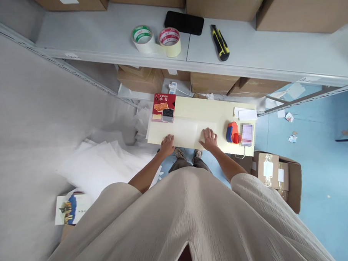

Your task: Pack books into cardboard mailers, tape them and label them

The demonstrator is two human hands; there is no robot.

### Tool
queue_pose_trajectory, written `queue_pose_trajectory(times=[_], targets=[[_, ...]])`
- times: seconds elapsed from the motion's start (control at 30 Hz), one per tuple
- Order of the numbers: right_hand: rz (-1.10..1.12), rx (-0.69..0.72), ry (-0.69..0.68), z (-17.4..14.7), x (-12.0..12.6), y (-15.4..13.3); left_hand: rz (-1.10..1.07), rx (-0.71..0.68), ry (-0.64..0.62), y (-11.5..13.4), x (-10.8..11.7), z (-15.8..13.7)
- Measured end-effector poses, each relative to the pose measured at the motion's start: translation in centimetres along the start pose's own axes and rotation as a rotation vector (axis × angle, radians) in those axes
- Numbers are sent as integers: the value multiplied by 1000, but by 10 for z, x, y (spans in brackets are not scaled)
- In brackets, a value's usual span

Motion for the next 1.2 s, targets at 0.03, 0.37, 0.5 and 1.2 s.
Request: queue_pose_trajectory(times=[0.03,0.37,0.5,1.2], targets=[[-9,17,2,0,0,3,-8,-1,1,-1,0,1],[-21,-21,2,-13,-3,9,9,16,7,4,-1,0],[38,-56,13,-14,8,2,18,0,54,6,5,-1],[983,-183,-6,137,118,-169,-75,-21,254,-29,67,62]])
Point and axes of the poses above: each hand's wrist, its own z-axis towards the middle knuckle, its own x-axis out of the back of the hand, y = z × x, the point moved 6 cm from there along z, towards the middle knuckle, and after that the axes turned 6 degrees about -x, right-handed, at the moved point
